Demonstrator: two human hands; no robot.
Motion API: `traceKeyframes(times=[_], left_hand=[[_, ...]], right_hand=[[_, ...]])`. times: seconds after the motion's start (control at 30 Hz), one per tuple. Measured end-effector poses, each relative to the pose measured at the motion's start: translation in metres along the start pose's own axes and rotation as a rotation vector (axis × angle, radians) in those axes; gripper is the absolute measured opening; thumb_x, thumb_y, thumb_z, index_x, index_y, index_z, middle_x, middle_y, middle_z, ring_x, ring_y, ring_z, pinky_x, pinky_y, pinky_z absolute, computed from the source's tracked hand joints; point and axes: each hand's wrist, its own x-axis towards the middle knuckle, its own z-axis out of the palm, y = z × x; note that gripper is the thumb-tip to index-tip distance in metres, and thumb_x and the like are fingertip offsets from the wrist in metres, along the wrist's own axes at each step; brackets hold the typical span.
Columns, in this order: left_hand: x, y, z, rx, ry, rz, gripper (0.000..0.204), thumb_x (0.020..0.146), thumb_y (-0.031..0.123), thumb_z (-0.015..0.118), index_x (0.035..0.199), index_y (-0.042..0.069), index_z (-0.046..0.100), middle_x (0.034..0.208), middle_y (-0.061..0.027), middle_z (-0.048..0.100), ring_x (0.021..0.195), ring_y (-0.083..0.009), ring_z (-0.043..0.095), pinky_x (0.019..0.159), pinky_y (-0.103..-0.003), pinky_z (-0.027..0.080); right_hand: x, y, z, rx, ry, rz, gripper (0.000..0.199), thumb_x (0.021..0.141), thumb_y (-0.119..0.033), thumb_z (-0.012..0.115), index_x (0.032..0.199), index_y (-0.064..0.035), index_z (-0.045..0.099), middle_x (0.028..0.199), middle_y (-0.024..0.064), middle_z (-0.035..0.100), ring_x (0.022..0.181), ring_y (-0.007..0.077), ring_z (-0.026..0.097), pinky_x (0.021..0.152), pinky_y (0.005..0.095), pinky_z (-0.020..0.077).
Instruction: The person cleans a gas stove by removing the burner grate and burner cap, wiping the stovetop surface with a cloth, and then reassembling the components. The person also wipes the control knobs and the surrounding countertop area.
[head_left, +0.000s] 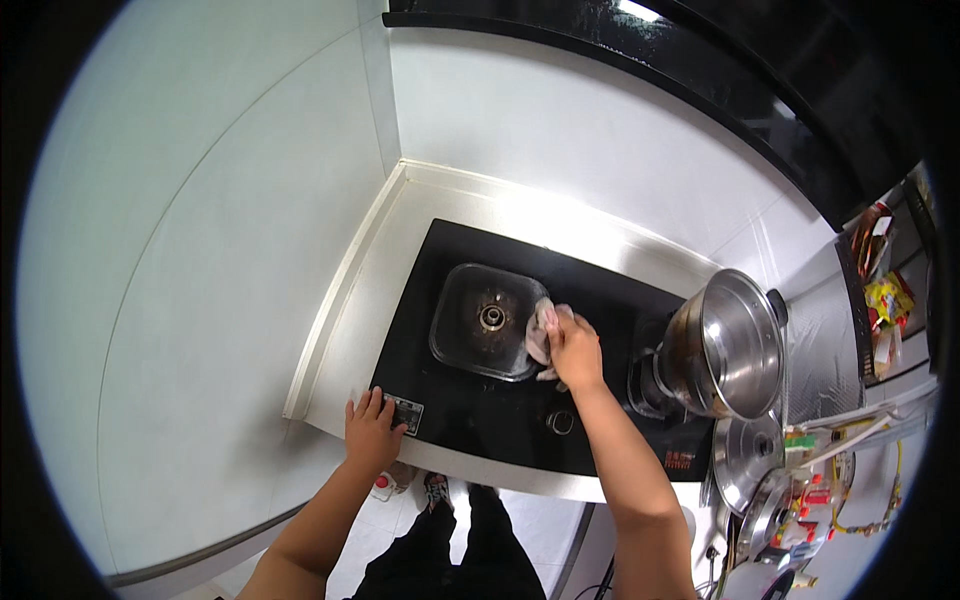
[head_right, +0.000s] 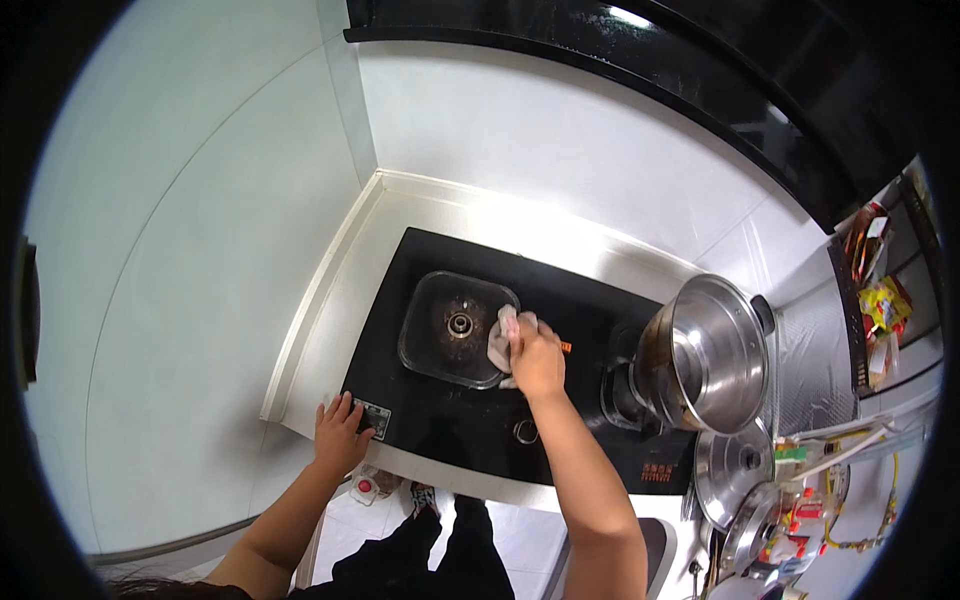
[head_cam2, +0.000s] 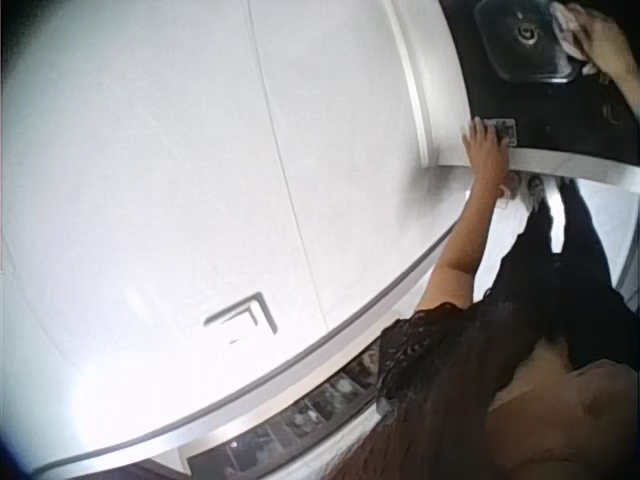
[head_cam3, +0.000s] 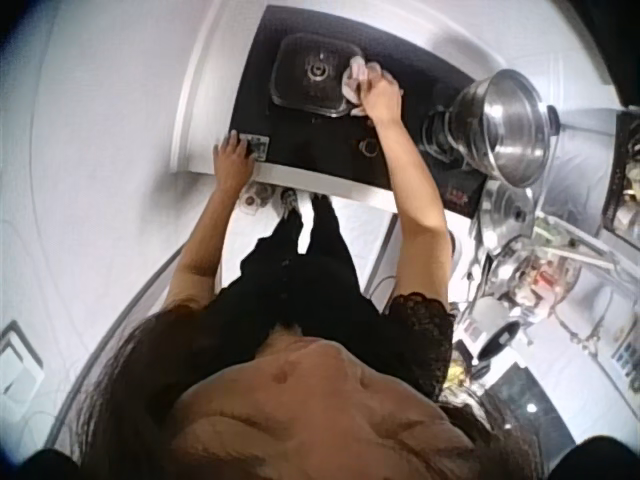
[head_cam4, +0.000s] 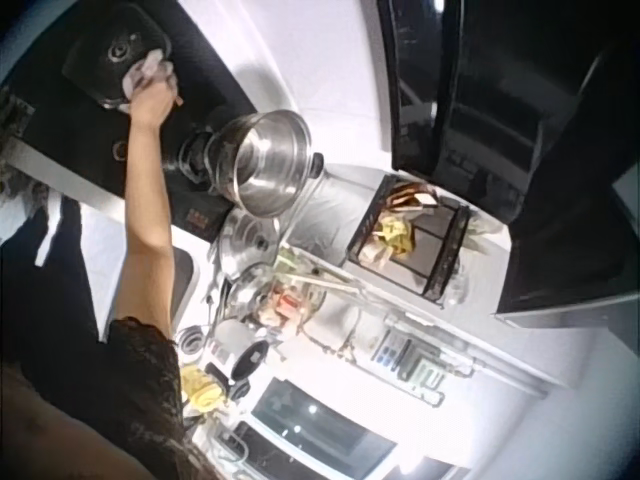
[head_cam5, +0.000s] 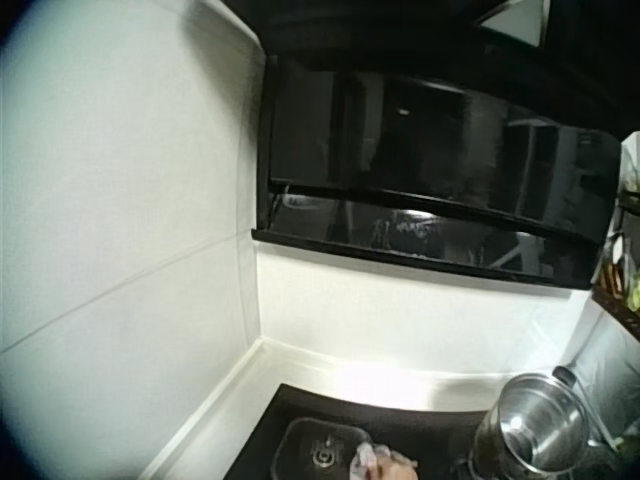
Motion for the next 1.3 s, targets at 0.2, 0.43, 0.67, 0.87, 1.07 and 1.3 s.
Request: traceKeyframes(times=[0.2,0.43,0.67,0.87,1.07,1.3], left_hand=[[0.021,0.037,-0.029,0.077,-0.144,-0.083,0.058,0.075,0.034,0.073,0.124,0.008,0.060,0.142,-0.0208,0.044,0.135,-0.0370,0.037,0.110,-0.064,0.015],[0.056,0.063,-0.021,0.118,-0.208,-0.118,0.076,0.072,0.042,0.076,0.136,0.011,0.050,0.148,-0.0221,0.035,0.139,-0.0371,0.030,0.111,-0.064,0.010],[0.080,0.070,-0.027,0.260,-0.377,-0.075,0.081,0.073,0.047,0.075,0.138,0.007,0.047,0.146,-0.0266,0.036,0.136,-0.0414,0.033,0.112,-0.061,0.011],[0.086,0.069,-0.025,0.297,-0.359,-0.046,0.084,0.065,0.051,0.077,0.133,0.008,0.052,0.142,-0.0285,0.040,0.133,-0.0424,0.038,0.113,-0.061,0.011],[0.087,0.070,-0.026,0.290,-0.371,-0.030,0.083,0.066,0.052,0.076,0.132,0.008,0.052,0.142,-0.0298,0.039,0.132,-0.0429,0.039,0.113,-0.062,0.009],[0.090,0.069,-0.030,0.338,-0.445,-0.056,0.085,0.066,0.055,0.075,0.134,0.008,0.053,0.144,-0.0303,0.037,0.132,-0.0427,0.039,0.112,-0.064,0.005]], right_hand=[[0.041,0.028,0.049,-0.357,-0.305,0.138,0.063,0.092,-0.052,0.048,0.149,-0.0379,0.026,0.159,0.0168,0.002,0.145,0.0418,0.008,0.115,0.0536,0.0132],[-0.044,0.042,0.024,-0.338,-0.457,-0.025,0.061,0.089,-0.048,0.057,0.145,-0.0400,0.035,0.157,0.0210,0.013,0.142,0.0473,0.015,0.111,0.0554,0.0238],[0.056,0.105,0.050,-0.392,0.009,0.395,0.068,0.085,-0.048,0.058,0.147,-0.0348,0.033,0.156,0.0263,0.003,0.139,0.0555,0.005,0.108,0.0651,0.0183],[0.161,0.063,0.080,-0.373,-0.186,0.177,0.071,0.083,-0.050,0.058,0.147,-0.0409,0.030,0.158,0.0218,-0.004,0.142,0.0506,-0.004,0.111,0.0635,0.0059],[0.229,-0.070,0.118,-0.597,-0.611,-0.212,0.070,0.089,-0.047,0.050,0.152,-0.0335,0.022,0.160,0.0157,-0.001,0.145,0.0434,-0.004,0.116,0.0542,0.0022],[0.229,-0.087,0.182,-0.351,-0.421,-0.313,0.045,0.095,-0.032,0.047,0.140,-0.0334,0.044,0.152,0.0131,0.028,0.141,0.0344,0.023,0.113,0.0536,0.0186]])
